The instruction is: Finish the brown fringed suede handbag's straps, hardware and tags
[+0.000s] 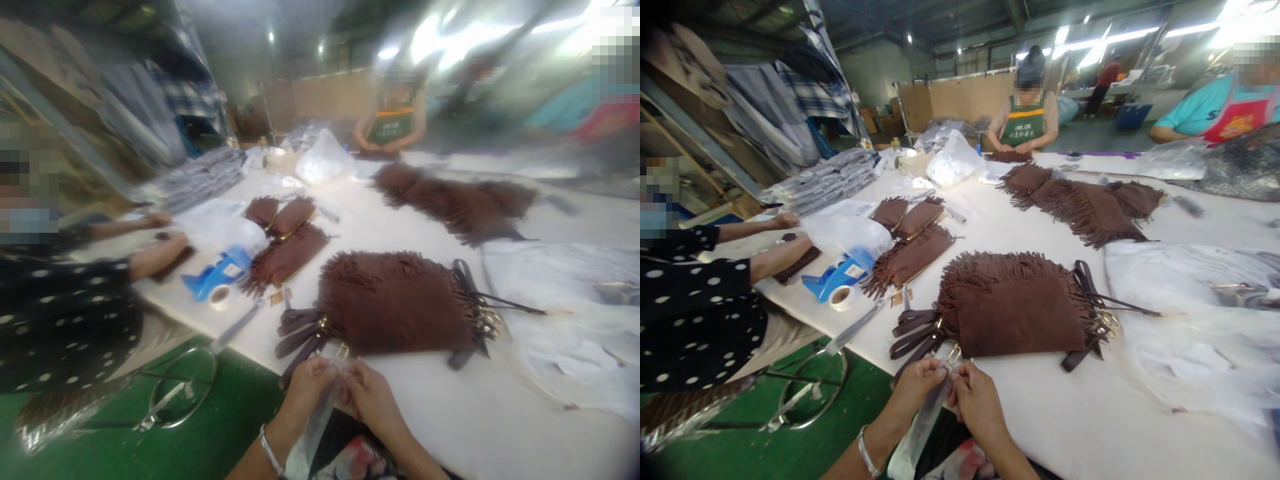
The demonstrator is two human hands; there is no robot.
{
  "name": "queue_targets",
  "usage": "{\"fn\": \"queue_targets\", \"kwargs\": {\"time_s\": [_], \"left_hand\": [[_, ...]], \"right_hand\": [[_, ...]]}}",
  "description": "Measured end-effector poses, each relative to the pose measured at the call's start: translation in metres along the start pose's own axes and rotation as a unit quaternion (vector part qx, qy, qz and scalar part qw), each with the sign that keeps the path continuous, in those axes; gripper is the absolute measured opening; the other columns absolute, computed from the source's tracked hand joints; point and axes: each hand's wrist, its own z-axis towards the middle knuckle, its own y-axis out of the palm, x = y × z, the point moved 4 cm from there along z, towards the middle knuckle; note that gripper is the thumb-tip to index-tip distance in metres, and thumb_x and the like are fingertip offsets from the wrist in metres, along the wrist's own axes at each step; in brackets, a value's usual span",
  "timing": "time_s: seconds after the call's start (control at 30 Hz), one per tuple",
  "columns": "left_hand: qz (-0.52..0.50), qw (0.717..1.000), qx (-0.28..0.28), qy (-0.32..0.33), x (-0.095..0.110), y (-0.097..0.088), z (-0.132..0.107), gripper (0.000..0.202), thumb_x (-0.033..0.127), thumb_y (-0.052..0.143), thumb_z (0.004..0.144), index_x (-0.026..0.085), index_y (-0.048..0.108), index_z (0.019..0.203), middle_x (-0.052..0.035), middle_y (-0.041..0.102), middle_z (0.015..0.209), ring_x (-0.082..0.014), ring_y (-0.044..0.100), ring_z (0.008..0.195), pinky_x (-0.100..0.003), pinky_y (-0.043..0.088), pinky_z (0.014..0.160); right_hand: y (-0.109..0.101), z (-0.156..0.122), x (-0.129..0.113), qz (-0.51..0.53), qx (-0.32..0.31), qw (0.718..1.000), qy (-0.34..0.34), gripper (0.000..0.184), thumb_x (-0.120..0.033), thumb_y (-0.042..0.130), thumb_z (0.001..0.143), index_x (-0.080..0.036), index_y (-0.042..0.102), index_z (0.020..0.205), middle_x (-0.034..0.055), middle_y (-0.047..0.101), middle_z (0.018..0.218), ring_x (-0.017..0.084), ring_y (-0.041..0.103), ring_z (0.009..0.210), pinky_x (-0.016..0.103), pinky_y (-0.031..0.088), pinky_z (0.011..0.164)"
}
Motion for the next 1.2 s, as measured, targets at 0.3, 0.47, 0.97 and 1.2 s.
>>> {"fn": "queue_targets", "kwargs": {"time_s": [0.3, 0.47, 0.97, 1.2], "left_hand": [[0.002, 0.998, 0.005, -0.068, -0.01, -0.001, 0.006, 0.054, 0.06, 0.069, 0.069, 0.015, 0.07, 0.099, -0.0066, 0.071, 0.083, -0.0231, 0.065, 0.08, -0.031, 0.048, 0.071], [-0.041, 0.995, -0.028, -0.089, -0.013, 0.005, -0.005, 0.058, 0.063, 0.068, 0.07, 0.013, 0.068, 0.099, -0.0097, 0.071, 0.084, -0.0219, 0.066, 0.074, -0.033, 0.05, 0.071], [-0.03, 0.995, -0.005, -0.093, -0.018, -0.001, 0.017, 0.037, 0.049, 0.07, 0.067, 0.015, 0.057, 0.069, -0.0038, 0.062, 0.058, -0.0157, 0.057, 0.049, -0.025, 0.04, 0.048], [0.153, 0.988, -0.015, -0.025, -0.005, -0.026, 0.013, 0.031, 0.047, 0.06, 0.078, 0.017, 0.055, 0.071, 0.0031, 0.053, 0.053, -0.0101, 0.045, 0.045, -0.022, 0.032, 0.046]], "right_hand": [[-0.015, 0.005, -0.005, -0.196, 0.079, 0.977, -0.026, 0.03, -0.029, 0.039, 0.092, -0.022, 0.051, 0.066, -0.0006, 0.064, 0.059, 0.014, 0.059, 0.053, 0.023, 0.036, 0.055], [-0.018, 0.008, -0.01, -0.209, 0.107, 0.972, -0.027, 0.026, -0.027, 0.041, 0.09, -0.022, 0.054, 0.068, -0.0007, 0.065, 0.062, 0.015, 0.06, 0.062, 0.024, 0.034, 0.06], [-0.024, 0.018, -0.012, -0.31, 0.068, 0.947, -0.052, 0.022, -0.026, 0.039, 0.093, -0.022, 0.061, 0.09, 0.0037, 0.072, 0.081, 0.019, 0.067, 0.075, 0.025, 0.039, 0.064], [-0.03, 0.023, -0.029, -0.422, 0.012, 0.898, -0.123, 0.04, -0.019, 0.038, 0.093, -0.03, 0.052, 0.129, 0.0059, 0.075, 0.094, 0.022, 0.071, 0.082, 0.026, 0.044, 0.067]]}}
